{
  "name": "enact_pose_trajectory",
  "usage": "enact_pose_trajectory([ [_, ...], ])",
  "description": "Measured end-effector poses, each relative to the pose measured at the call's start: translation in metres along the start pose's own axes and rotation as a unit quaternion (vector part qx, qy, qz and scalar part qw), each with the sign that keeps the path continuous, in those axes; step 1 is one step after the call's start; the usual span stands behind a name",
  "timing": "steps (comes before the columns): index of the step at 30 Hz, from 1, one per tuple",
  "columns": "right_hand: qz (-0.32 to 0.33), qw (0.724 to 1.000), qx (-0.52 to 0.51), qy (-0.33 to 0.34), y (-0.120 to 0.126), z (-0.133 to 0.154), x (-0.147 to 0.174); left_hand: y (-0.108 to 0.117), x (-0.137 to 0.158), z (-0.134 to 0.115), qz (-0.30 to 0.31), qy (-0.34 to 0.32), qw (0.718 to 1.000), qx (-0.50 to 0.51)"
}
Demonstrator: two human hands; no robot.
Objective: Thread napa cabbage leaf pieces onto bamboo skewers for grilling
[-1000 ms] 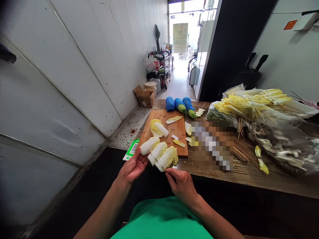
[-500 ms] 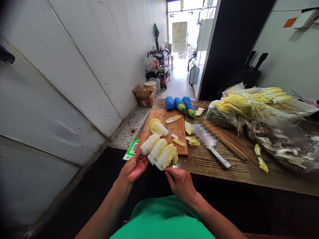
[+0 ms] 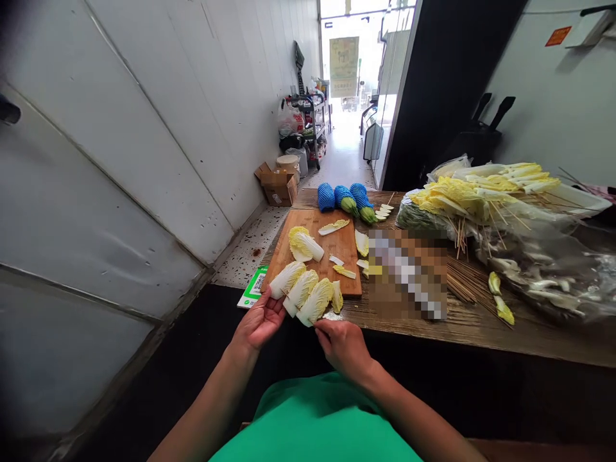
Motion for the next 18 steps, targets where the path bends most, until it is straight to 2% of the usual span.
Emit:
enact_pose_trajectory([
  [6, -0.01, 0.999, 0.03, -0.003, -0.0048, 0.0012, -0.0057, 0.0021, -0.0031, -0.0023, 0.014, 0.0, 1.0, -0.01],
  [18, -0.021, 0.999, 0.023, 0.008, -0.0012, 0.0044, -0.0007, -0.0011, -0.0015, -0.0029, 0.025, -0.007, 0.999, -0.039],
])
Point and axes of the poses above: each hand's wrist, its own x-axis away from the middle knuckle, its own y-axis out of the back of the hand, z = x × y, the point moved 2 cm from there along -x, towards the middle knuckle, and after that the axes turned 9 degrees about z, right-handed, at the moved point
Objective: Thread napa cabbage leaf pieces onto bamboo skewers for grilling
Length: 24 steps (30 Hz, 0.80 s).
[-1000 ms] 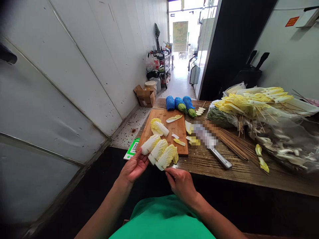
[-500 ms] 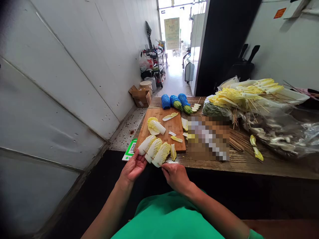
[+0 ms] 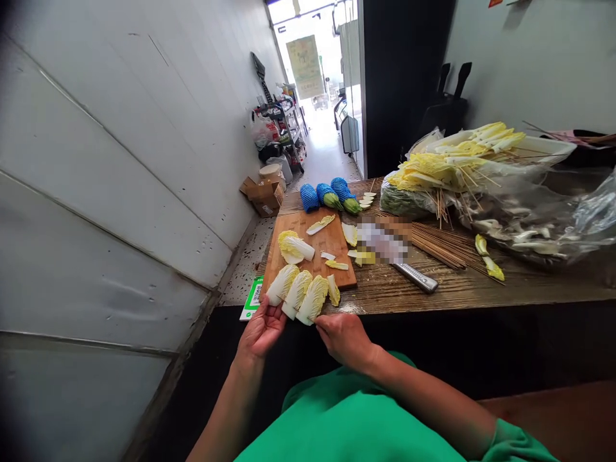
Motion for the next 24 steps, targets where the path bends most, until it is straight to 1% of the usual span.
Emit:
enact_pose_trajectory([
  [5, 0.02, 1.0, 0.017, 0.001, 0.0035, 0.0017, 0.0041, 0.0039, -0.0013, 0.0025, -0.015, -0.001, 1.0, 0.004],
  [12, 0.007, 0.999, 0.033, 0.01, 0.0052, -0.0024, 0.0101, 0.0042, -0.0002, 0.0036, -0.018, 0.004, 1.0, 0.019],
  [24, -0.007, 0.999, 0.018, 0.028, 0.0, -0.0011, 0.0094, 0.0009, 0.0054, 0.0057, -0.028, 0.002, 0.999, 0.025],
])
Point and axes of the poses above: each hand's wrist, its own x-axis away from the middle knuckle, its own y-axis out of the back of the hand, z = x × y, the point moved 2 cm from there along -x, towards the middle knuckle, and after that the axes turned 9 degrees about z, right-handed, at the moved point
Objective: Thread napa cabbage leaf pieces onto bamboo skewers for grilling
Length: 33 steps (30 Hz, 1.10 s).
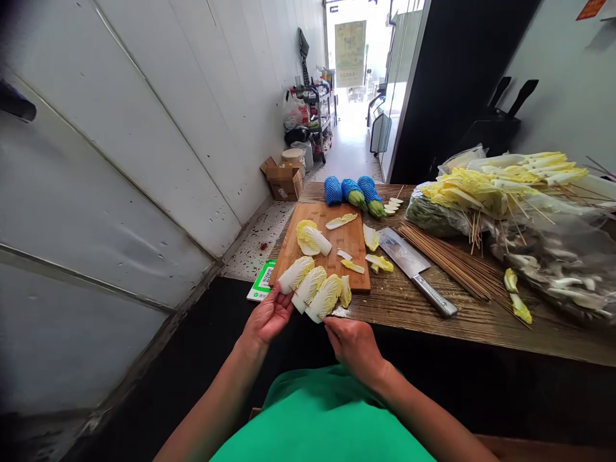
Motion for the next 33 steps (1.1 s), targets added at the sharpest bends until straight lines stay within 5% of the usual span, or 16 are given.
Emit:
enact_pose_trajectory([
  [17, -0.019, 0.999, -0.01, 0.027, 0.008, 0.004, 0.003, -0.009, 0.012, -0.006, 0.013, -0.036, 0.999, -0.01],
  [21, -0.07, 0.997, -0.015, 0.043, 0.03, -0.002, 0.018, -0.029, 0.019, -0.027, 0.063, -0.116, 0.991, -0.003],
  [25, -0.162, 0.987, -0.011, 0.021, 0.057, -0.015, 0.035, -0.066, -0.004, -0.043, 0.142, -0.139, 0.979, -0.053],
  [28, -0.221, 0.975, 0.004, 0.013, 0.073, -0.024, 0.043, -0.094, -0.041, -0.048, 0.154, -0.171, 0.937, -0.263],
  [30, -0.25, 0.968, 0.009, 0.009, 0.08, -0.029, 0.045, -0.107, -0.066, -0.048, 0.117, -0.191, 0.866, -0.447],
  [33, -0.28, 0.96, 0.008, -0.003, 0.087, -0.038, 0.047, -0.119, -0.088, -0.049, 0.08, -0.215, 0.794, -0.563],
])
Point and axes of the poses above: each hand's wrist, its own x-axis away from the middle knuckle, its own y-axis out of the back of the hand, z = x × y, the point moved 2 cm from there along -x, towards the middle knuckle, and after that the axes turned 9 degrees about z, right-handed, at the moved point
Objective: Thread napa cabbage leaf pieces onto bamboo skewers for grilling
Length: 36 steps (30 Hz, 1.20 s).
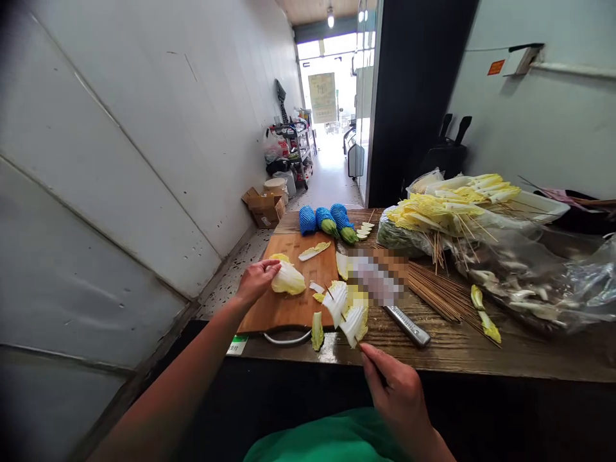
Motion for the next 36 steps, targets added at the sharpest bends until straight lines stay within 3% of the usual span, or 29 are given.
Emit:
enact_pose_trajectory([
  [2, -0.015, 1.0, 0.003, -0.013, 0.003, -0.008, -0.001, -0.003, -0.007, -0.007, -0.029, -0.041, 0.993, -0.109],
  [4, -0.027, 0.999, 0.012, -0.036, 0.007, -0.018, -0.001, -0.009, -0.013, -0.019, -0.053, -0.101, 0.964, -0.24],
  [7, -0.045, 0.995, 0.036, -0.077, 0.015, -0.033, -0.001, -0.028, -0.029, -0.035, 0.0, -0.143, 0.933, -0.331],
  [10, -0.061, 0.991, 0.062, -0.106, 0.023, -0.042, 0.001, -0.054, -0.053, -0.038, 0.078, -0.104, 0.918, -0.375],
  [14, -0.049, 0.992, 0.054, -0.106, 0.023, -0.045, 0.0, -0.075, -0.082, -0.028, 0.051, -0.016, 0.889, -0.455],
  [16, -0.034, 0.994, 0.045, -0.093, 0.019, -0.046, 0.0, -0.078, -0.092, -0.023, 0.055, 0.0, 0.889, -0.456],
  [23, -0.025, 0.994, 0.048, -0.098, 0.015, -0.047, 0.002, -0.072, -0.1, -0.028, 0.084, -0.009, 0.916, -0.392],
  [27, -0.035, 0.993, 0.058, -0.094, 0.017, -0.042, 0.004, -0.048, -0.086, -0.049, 0.06, -0.048, 0.947, -0.311],
  [30, -0.029, 0.994, 0.058, -0.088, 0.016, -0.036, 0.004, -0.012, -0.054, -0.056, 0.037, -0.093, 0.991, -0.09],
  [32, -0.017, 0.996, 0.053, -0.072, 0.012, -0.029, 0.002, 0.014, -0.023, -0.049, 0.012, -0.095, 0.995, 0.029],
  [36, 0.024, 0.999, 0.043, -0.015, -0.007, -0.008, -0.003, 0.043, 0.05, -0.005, -0.002, -0.05, 0.992, 0.119],
])
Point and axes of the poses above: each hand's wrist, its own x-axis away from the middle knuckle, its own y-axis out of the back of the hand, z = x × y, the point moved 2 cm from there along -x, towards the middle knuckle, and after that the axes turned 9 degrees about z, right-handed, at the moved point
